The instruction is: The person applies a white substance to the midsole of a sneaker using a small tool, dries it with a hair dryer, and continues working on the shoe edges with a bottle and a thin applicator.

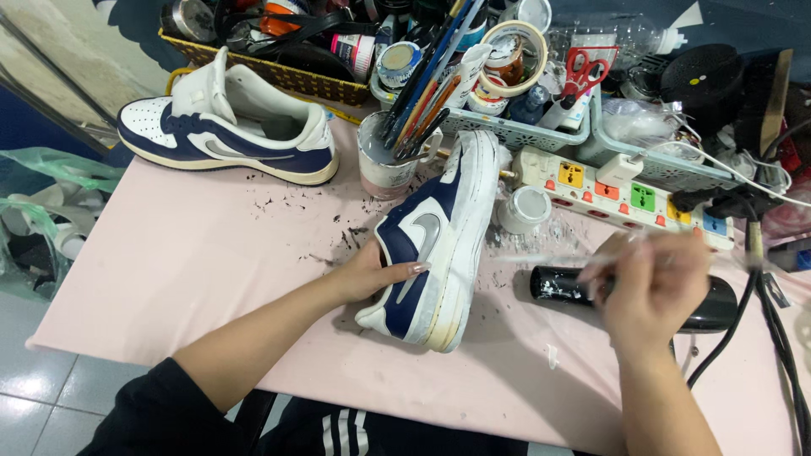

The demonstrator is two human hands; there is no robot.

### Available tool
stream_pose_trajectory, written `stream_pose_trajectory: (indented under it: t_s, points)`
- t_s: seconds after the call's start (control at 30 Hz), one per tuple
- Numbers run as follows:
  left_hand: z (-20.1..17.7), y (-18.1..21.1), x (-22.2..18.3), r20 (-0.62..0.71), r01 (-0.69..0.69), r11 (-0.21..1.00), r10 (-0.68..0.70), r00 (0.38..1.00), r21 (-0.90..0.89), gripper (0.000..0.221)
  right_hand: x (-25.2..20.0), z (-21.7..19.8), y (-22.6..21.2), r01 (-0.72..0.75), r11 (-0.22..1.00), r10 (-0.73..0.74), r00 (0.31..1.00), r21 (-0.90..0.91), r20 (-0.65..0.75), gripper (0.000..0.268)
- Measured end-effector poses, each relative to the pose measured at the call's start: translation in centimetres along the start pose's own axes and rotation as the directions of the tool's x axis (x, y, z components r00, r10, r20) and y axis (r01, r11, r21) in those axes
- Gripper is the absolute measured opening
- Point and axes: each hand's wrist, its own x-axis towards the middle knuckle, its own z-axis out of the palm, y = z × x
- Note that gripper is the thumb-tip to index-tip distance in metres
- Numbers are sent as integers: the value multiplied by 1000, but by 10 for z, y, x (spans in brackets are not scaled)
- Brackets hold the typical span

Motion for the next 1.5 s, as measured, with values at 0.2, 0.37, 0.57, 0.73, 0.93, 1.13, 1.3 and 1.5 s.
stream_pose_trajectory:
  t_s: [0.2,0.37,0.57,0.73,0.93,1.13,1.3,1.5]
  points:
    - [2,1,-2,22,-20,1000,20,1000,-5,73,-16,29,-16,419,901,-343,847,-112,406,18]
    - [2,2,-4,21,-20,1000,20,1000,-3,71,-17,36,-34,321,940,-339,825,118,453,22]
    - [6,10,-4,44,-41,999,41,998,0,68,-24,35,-20,-221,974,224,944,-42,243,18]
    - [16,25,-2,38,-8,999,7,999,32,70,-28,28,8,215,965,-187,965,-147,187,17]
    - [18,44,8,-18,80,973,-78,997,218,75,-49,22,-3,413,903,-281,775,-118,566,22]
    - [8,52,17,17,80,983,-84,996,166,80,-43,21,-21,103,993,-109,989,64,102,16]
    - [14,63,15,10,99,967,-105,994,235,82,-47,20,9,188,960,-142,965,-208,219,17]
    - [14,60,8,12,85,981,-89,996,173,78,-58,37,-11,439,879,-477,804,186,355,16]
